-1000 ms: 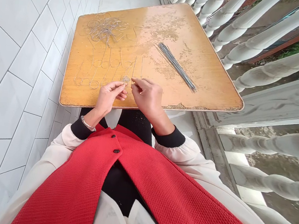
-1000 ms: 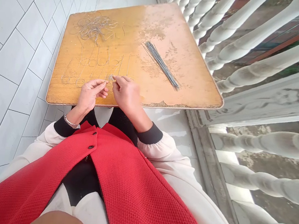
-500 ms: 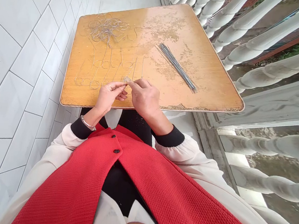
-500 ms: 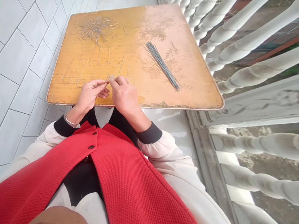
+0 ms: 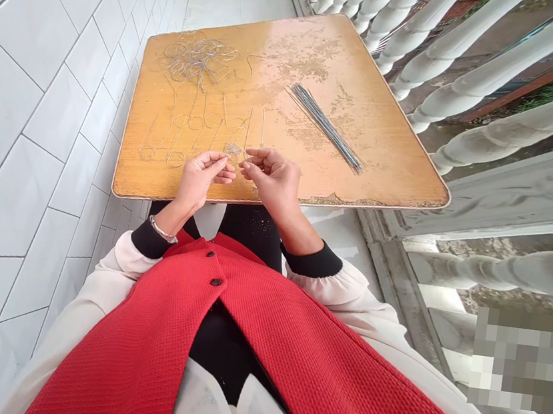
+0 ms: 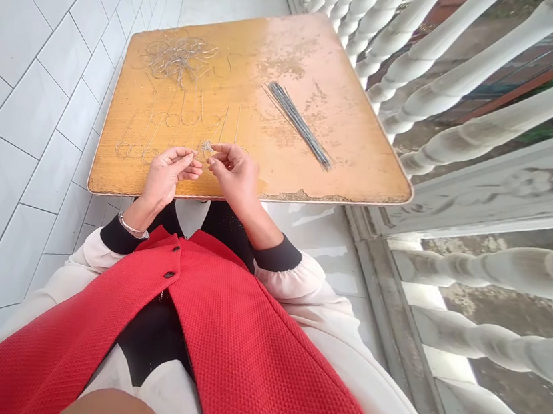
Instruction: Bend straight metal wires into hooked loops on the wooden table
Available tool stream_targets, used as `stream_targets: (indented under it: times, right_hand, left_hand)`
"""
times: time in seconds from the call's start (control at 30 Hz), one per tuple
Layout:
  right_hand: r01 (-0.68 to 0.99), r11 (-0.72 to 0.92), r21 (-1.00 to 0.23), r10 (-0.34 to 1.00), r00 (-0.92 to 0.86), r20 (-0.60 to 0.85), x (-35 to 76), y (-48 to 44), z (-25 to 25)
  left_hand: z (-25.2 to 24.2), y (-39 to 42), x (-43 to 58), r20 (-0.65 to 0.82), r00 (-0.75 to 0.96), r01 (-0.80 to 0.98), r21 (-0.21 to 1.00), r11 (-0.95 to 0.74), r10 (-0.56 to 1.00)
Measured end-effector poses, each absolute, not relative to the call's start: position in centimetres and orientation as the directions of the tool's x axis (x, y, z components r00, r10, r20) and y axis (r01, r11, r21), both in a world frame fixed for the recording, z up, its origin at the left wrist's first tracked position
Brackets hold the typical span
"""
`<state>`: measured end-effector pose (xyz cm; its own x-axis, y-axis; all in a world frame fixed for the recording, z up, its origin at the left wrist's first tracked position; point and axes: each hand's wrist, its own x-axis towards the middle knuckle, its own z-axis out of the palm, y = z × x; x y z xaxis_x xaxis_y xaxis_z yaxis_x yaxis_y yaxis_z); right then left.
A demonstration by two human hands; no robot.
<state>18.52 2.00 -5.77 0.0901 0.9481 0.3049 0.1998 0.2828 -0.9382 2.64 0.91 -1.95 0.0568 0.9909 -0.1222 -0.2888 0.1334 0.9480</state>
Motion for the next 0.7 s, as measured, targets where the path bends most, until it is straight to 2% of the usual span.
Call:
stream_targets:
  times: [0.07,0.17,0.33,0.7]
  right_hand:
    - [0.176,0.271,-0.946,0.949,0.117,0.293,18.4,2.0,-5.8]
    - [0.243,0.327,-0.913,0.922,0.132,0.365,18.2,1.8,-5.4]
    - [0.432,0.393,-0.812,0.883,0.071,0.464,18.1,1.4,-4.7]
    - [0.652,0.498,-0.572,0.799,-0.088,0.595,17.7,1.7,-4.9]
  left_hand:
    - [-1.9,0.8,2.6,-0.126,0.057,-0.278,0.951,0.137,0.990]
    - [-1.9,0.7,2.5,-0.128,0.061,-0.262,0.955,0.140,0.990]
    - [-1.9,0.7,2.3,-0.133,0.054,-0.246,0.959,0.143,0.990]
    - [-1.7,1.2,2.2,-0.175,0.041,-0.180,0.967,0.179,0.984]
